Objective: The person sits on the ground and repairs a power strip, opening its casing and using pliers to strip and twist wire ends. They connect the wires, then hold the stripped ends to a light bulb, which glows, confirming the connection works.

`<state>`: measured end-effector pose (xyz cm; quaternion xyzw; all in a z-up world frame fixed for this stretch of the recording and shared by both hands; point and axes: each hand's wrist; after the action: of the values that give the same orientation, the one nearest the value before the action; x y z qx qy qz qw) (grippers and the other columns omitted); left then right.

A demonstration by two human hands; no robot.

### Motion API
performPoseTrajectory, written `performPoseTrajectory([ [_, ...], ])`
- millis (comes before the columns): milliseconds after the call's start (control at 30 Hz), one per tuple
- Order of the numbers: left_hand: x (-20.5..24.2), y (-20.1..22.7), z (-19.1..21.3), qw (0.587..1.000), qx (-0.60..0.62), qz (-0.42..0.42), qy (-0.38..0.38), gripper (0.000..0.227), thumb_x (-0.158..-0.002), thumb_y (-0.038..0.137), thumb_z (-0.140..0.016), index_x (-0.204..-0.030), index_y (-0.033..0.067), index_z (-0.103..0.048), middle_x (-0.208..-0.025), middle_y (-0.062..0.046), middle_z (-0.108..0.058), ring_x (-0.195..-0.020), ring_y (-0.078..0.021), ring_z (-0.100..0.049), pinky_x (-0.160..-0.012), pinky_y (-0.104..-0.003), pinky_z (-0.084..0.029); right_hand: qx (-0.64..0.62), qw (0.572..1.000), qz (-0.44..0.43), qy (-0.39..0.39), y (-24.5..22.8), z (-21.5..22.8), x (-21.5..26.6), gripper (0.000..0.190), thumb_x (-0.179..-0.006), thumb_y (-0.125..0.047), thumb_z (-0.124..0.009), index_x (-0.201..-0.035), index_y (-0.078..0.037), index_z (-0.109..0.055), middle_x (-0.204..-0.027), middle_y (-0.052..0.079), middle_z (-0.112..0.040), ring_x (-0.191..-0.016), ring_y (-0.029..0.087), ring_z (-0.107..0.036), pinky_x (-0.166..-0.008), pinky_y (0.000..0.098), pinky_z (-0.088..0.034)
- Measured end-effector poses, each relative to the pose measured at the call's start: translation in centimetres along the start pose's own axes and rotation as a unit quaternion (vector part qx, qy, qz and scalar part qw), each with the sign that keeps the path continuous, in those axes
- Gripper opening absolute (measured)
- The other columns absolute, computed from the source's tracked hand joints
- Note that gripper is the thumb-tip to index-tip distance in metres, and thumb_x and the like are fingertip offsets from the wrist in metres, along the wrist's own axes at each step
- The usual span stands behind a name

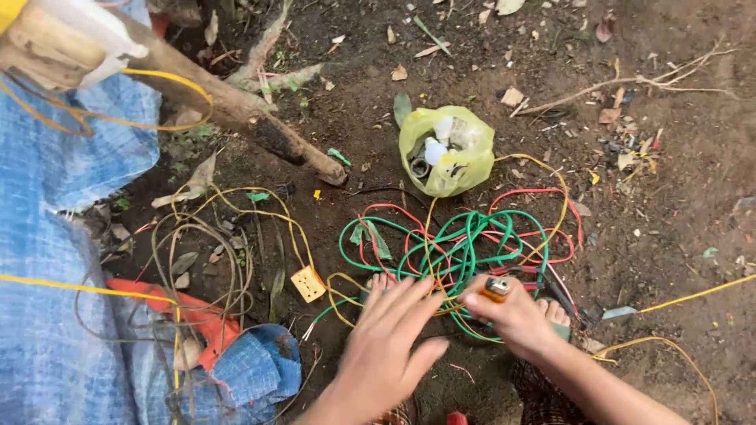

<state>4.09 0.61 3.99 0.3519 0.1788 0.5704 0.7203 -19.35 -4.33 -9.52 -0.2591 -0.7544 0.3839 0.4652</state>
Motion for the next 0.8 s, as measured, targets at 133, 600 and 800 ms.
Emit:
performPoseTrajectory([
  [133, -5.4, -1.9, -4.2, 0.992, 0.121, 0.008, -0.029, 0.034, -0.096, 0.025, -0.061, -0.126, 0.0099, -0.064, -0.115, -0.009, -0.073, -0.101, -0.0301, -0.066, -0.085, -0.042, -0.049, -0.016, 0.998, 0.060, 0.008, -0.2, -0.2, 0.1, 0.019, -0.087, -0.024, -0.079, -0.081, -0.007, -0.074, -0.070, 0.001, -0.066, -0.065, 0.010, -0.054, -0.061, 0.0257, -0.041],
  [600, -5.7, -5.1, -8.1, 0.895, 0.379, 0.224, -0.068, 0.014, -0.097, 0.017, -0.059, -0.099, 0.0067, -0.069, -0.073, 0.000, -0.069, -0.054, -0.0083, -0.054, -0.054, -0.025, -0.046, 0.069, 0.991, 0.106, 0.050, -0.3, 0.5, 0.1, 0.021, -0.093, -0.028, -0.071, -0.081, -0.010, -0.072, -0.073, -0.001, -0.067, -0.066, 0.009, -0.055, -0.063, 0.0267, -0.044],
  [800, -5.8, -4.9, -8.9, 0.856, 0.457, 0.241, -0.003, 0.012, -0.097, 0.014, -0.060, -0.099, 0.0061, -0.069, -0.070, -0.002, -0.064, -0.053, -0.0068, -0.043, -0.049, -0.023, -0.033, 0.064, 0.988, 0.120, 0.069, -0.2, 0.5, 0.2, 0.018, -0.093, -0.026, -0.073, -0.082, -0.011, -0.070, -0.073, -0.001, -0.065, -0.069, 0.010, -0.055, -0.067, 0.0271, -0.045],
])
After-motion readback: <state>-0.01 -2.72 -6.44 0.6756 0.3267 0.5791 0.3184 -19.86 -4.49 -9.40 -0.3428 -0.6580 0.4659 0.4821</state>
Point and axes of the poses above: each hand's wrist, its own x-axis away from the middle knuckle, its own z-axis out of the back of the hand, y = z × x
